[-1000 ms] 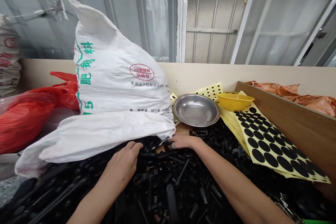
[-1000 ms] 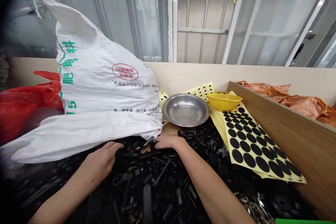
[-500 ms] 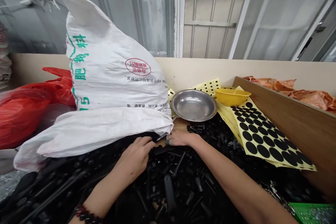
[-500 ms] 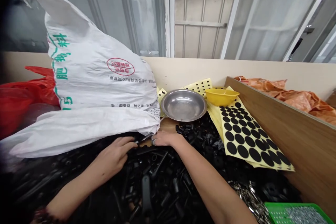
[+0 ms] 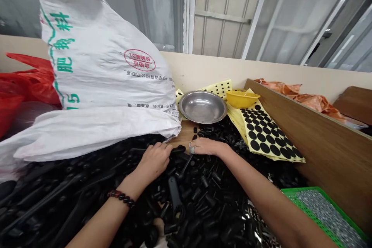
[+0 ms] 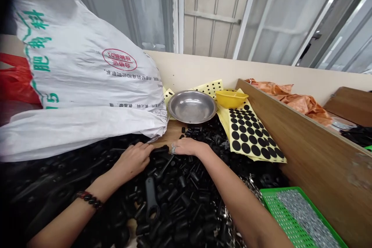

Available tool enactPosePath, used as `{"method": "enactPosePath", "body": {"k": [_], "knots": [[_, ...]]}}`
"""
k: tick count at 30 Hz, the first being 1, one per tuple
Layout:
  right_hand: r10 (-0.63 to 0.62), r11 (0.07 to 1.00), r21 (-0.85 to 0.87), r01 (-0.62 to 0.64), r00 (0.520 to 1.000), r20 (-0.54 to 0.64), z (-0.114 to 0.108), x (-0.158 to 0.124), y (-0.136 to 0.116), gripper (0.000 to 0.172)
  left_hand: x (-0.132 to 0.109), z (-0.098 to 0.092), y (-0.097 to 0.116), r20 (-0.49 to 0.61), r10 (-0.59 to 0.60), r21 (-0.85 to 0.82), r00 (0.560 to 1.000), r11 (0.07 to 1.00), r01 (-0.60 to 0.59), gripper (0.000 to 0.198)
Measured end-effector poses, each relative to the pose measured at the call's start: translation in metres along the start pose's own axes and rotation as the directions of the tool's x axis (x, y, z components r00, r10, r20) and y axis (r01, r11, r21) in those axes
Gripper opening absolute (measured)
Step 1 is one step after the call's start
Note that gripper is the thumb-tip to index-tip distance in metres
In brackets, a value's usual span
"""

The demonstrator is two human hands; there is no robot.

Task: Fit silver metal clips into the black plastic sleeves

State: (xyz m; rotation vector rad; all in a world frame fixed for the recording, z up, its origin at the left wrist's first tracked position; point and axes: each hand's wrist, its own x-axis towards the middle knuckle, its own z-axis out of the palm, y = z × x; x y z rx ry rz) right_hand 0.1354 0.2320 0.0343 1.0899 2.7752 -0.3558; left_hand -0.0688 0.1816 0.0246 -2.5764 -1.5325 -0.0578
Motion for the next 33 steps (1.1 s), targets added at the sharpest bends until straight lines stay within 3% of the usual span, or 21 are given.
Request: {"method": "enactPosePath", "body": {"k": [4,8,14,17,20,22,26,29,33], "knots": [[0.091,0.996,0.035,-0.087,0.987,-0.133,0.000,-0.036,-0.003,0.026,0.000,-0.002,0.002,0.004,-0.012,0.004,1.000,1.000,0.012,0.030],[0.170,0.984,0.097,-0.150,0.950,-0.261,-0.001,-0.070,-0.014,0.009,0.002,-0.003,0.004,0.049,0.003,-0.028,0.999,1.000,-0.002,0.040],[0.267,0.962,0.160,-0.220,0.877,-0.400,0.002,-0.120,-0.038,0.016,-0.003,-0.016,0.009,0.031,0.034,-0.101,0.999,0.994,-0.031,0.042],[0.306,0.952,0.151,-0.267,0.855,-0.419,0.009,-0.146,-0.052,0.016,-0.009,-0.024,0.030,-0.042,0.104,-0.149,0.994,0.983,-0.110,0.036],[0.327,0.945,0.123,-0.303,0.861,-0.390,0.021,-0.170,-0.065,0.015,-0.015,-0.031,0.065,-0.092,0.228,-0.202,0.969,0.949,-0.242,0.030],[0.356,0.934,0.103,-0.343,0.860,-0.365,0.029,-0.185,-0.070,0.017,-0.018,-0.034,0.090,-0.107,0.311,-0.227,0.945,0.917,-0.327,0.026],[0.476,0.872,0.062,-0.485,0.813,-0.337,0.043,-0.208,-0.069,0.022,-0.021,-0.035,0.133,-0.097,0.470,-0.238,0.877,0.845,-0.479,0.017],[0.536,0.831,0.033,-0.556,0.784,-0.313,0.050,-0.217,-0.063,0.023,-0.019,-0.033,0.150,-0.091,0.519,-0.228,0.850,0.820,-0.525,0.018],[0.554,0.816,0.003,-0.578,0.780,-0.292,0.052,-0.218,-0.061,0.023,-0.017,-0.028,0.159,-0.082,0.523,-0.255,0.848,0.812,-0.526,0.023]]}}
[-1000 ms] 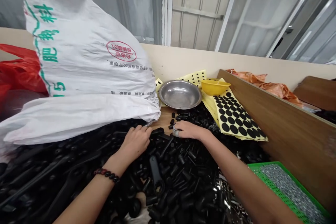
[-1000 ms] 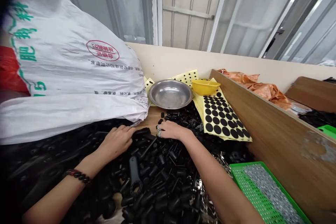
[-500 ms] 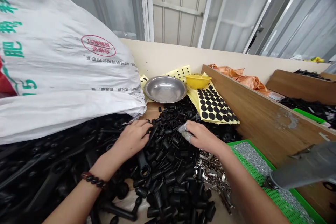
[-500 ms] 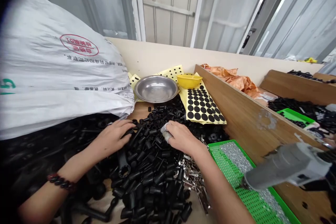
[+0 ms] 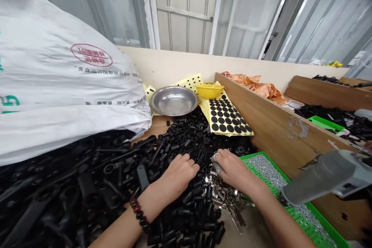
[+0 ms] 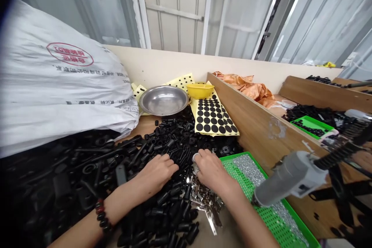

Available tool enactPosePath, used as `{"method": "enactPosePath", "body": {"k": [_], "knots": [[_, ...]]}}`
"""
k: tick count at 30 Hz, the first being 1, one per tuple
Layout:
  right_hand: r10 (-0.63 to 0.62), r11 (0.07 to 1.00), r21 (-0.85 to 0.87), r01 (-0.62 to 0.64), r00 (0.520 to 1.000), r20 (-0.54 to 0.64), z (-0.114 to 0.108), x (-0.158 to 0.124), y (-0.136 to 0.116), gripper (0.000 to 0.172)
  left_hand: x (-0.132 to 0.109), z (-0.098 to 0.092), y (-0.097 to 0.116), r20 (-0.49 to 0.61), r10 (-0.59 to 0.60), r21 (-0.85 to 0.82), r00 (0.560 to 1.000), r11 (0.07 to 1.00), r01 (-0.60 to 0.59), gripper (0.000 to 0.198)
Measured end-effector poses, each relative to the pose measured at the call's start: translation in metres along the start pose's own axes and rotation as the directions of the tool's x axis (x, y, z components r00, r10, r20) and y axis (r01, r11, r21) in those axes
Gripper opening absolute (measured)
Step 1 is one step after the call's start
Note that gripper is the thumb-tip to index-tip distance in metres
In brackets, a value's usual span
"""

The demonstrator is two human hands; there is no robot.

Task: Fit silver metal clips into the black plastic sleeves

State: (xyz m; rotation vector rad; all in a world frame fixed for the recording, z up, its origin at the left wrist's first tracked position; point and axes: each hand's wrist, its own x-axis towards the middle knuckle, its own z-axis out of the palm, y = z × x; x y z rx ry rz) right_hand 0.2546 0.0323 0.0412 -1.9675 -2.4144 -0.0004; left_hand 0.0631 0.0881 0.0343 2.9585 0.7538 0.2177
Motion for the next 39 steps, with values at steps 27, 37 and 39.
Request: {"method": "enactPosePath", "body": {"k": [27,37,39], "knots": [[-0.081,0.995,-0.064,0.080,0.997,-0.014,0.026,0.024,-0.039,0.019,-0.066,-0.002,-0.002,0.095,-0.698,-0.962,0.710,0.118,0.245,0.019],[-0.045,0.960,0.269,0.074,0.993,-0.113,0.005,0.021,-0.025,0.011,-0.058,0.008,0.002,0.016,-0.666,-0.882,0.745,0.342,0.325,0.024],[-0.048,0.920,0.379,0.101,0.988,-0.146,0.003,0.014,-0.031,0.011,-0.051,0.013,0.004,-0.009,-0.633,-0.852,0.774,0.411,0.325,0.025]]}}
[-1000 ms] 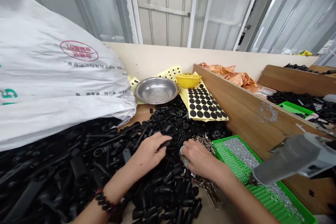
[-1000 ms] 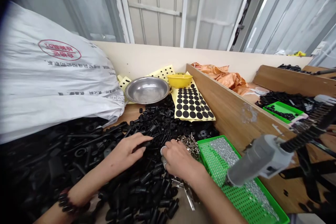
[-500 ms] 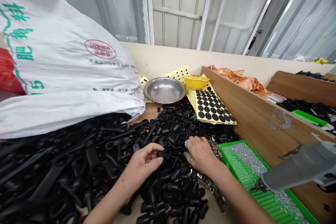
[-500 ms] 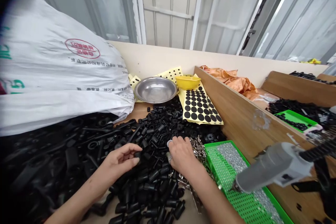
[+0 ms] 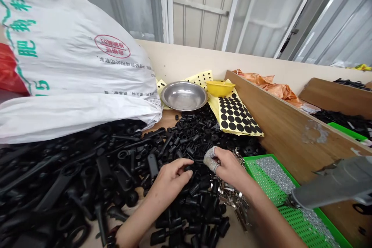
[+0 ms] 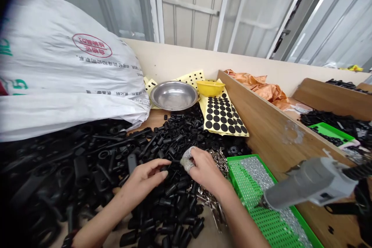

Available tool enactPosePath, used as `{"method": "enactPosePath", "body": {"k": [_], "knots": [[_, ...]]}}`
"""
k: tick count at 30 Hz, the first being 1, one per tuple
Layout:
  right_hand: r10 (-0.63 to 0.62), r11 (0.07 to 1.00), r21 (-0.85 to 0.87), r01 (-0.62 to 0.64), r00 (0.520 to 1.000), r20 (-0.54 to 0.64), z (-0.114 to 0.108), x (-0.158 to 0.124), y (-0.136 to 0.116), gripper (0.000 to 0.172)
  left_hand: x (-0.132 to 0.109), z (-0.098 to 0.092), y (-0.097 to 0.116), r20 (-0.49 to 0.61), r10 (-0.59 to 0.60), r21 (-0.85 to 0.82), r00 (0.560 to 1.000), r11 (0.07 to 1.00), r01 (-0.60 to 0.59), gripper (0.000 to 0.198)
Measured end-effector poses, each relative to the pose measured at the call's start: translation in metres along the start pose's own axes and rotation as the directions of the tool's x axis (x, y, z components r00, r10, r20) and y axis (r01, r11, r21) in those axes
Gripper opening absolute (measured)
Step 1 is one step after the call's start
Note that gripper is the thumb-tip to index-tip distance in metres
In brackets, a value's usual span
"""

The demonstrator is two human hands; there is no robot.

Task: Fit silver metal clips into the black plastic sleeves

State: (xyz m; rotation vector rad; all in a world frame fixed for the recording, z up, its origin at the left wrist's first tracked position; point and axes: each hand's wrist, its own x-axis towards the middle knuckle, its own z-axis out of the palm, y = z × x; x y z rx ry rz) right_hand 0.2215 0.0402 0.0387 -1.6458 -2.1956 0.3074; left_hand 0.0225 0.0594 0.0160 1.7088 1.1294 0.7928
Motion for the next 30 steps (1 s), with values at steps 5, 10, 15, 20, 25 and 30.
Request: {"method": "enactPosePath", "body": {"k": [5,10,15,20,25,30], "knots": [[-0.017,0.975,0.220,0.030,0.998,-0.061,0.021,-0.012,-0.012,0.013,0.003,0.012,0.006,0.031,0.054,0.002,0.998,0.999,-0.054,0.024],[-0.001,0.906,0.422,0.035,0.997,-0.080,0.038,-0.006,-0.005,0.011,0.005,0.013,0.006,0.047,0.035,-0.065,0.998,0.997,-0.032,0.025],[-0.007,0.823,0.567,0.029,0.999,-0.041,0.036,-0.002,-0.001,0.008,0.005,0.012,0.010,0.067,0.043,-0.207,0.997,0.978,-0.029,0.026],[0.038,0.654,0.755,0.038,0.996,-0.083,0.024,-0.007,-0.012,0.010,-0.005,0.013,0.014,0.058,-0.177,-0.641,0.983,0.748,0.173,0.026],[0.189,0.509,0.853,0.115,0.952,-0.241,0.019,-0.012,-0.026,0.015,-0.010,0.019,0.013,0.139,-0.293,-0.835,0.946,0.479,0.271,0.028],[0.187,0.613,0.767,0.188,0.909,-0.372,0.024,-0.016,-0.027,0.009,-0.015,0.030,0.020,0.228,-0.265,-0.864,0.937,0.389,0.321,0.029]]}}
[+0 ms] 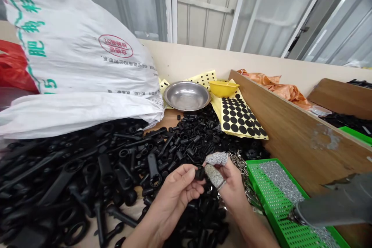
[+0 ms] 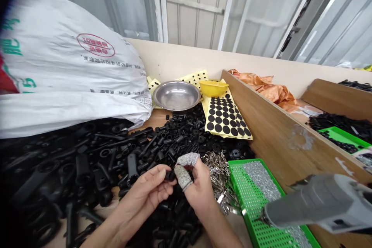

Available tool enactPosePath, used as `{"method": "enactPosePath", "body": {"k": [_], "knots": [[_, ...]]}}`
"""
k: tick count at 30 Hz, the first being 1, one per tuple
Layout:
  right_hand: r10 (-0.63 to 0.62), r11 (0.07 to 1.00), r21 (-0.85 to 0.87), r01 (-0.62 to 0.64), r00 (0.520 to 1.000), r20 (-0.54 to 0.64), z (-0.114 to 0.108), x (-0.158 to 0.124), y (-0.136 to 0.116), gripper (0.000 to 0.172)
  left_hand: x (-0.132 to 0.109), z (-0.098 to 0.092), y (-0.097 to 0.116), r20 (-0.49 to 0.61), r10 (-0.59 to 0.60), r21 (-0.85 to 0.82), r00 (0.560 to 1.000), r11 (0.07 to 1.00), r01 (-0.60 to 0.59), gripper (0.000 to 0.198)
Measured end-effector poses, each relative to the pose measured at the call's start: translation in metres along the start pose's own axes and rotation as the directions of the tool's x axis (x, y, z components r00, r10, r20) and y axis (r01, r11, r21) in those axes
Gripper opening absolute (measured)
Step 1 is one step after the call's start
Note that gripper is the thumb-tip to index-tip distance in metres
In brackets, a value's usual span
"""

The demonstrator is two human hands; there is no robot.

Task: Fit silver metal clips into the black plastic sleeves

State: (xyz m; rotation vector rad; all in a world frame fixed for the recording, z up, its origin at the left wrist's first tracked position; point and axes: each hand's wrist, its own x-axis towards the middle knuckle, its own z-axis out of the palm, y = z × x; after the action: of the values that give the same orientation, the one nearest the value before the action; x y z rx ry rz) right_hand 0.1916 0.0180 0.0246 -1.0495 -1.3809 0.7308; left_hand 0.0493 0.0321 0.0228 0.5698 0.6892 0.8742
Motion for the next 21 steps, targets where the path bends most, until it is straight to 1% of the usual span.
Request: {"method": "enactPosePath", "body": {"k": [2,3,4,6,7,9,12,15,17,19,21], "knots": [[-0.049,0.995,-0.084,0.050,0.999,0.011,-0.003,-0.003,0.000,0.010,-0.003,0.003,-0.002,0.004,-0.039,-0.027,0.999,0.999,0.039,0.030],[-0.086,0.986,-0.143,0.092,0.995,0.043,-0.006,-0.005,-0.001,0.012,-0.004,0.004,-0.004,0.000,-0.053,-0.042,0.999,0.998,0.053,0.031],[-0.124,0.967,-0.210,0.142,0.988,0.096,-0.008,-0.006,-0.004,0.014,-0.005,0.005,-0.004,-0.007,-0.060,-0.052,0.998,0.997,0.059,0.032],[-0.181,0.904,-0.345,0.255,0.956,0.231,-0.013,-0.010,-0.009,0.019,-0.006,0.004,-0.006,-0.027,-0.054,-0.060,0.998,0.997,0.053,0.033],[-0.184,0.868,-0.401,0.293,0.940,0.289,-0.015,-0.012,-0.011,0.020,-0.006,0.003,-0.007,-0.037,-0.047,-0.058,0.998,0.997,0.045,0.033],[-0.152,0.814,-0.486,0.318,0.924,0.351,-0.019,-0.015,-0.013,0.021,-0.007,0.001,-0.008,-0.054,-0.024,-0.031,0.998,0.999,0.022,0.032],[-0.104,0.768,-0.550,0.327,0.912,0.398,-0.021,-0.017,-0.011,0.017,-0.008,-0.002,-0.009,-0.065,0.031,0.049,0.997,0.998,-0.028,0.031],[-0.124,0.725,-0.584,0.367,0.902,0.413,-0.020,-0.018,-0.008,0.018,-0.011,-0.002,-0.010,-0.069,0.074,0.112,0.995,0.992,-0.065,0.029],[-0.129,0.718,-0.593,0.365,0.907,0.401,-0.019,-0.019,-0.007,0.020,-0.012,-0.001,-0.009,-0.068,0.092,0.132,0.993,0.988,-0.083,0.029],[-0.108,0.722,-0.596,0.353,0.907,0.406,-0.019,-0.021,-0.008,0.020,-0.012,0.001,-0.008,-0.069,0.127,0.172,0.989,0.979,-0.114,0.029],[-0.093,0.706,-0.605,0.369,0.895,0.437,-0.019,-0.023,-0.008,0.018,-0.013,0.002,-0.007,-0.071,0.168,0.231,0.983,0.962,-0.147,0.028]]}}
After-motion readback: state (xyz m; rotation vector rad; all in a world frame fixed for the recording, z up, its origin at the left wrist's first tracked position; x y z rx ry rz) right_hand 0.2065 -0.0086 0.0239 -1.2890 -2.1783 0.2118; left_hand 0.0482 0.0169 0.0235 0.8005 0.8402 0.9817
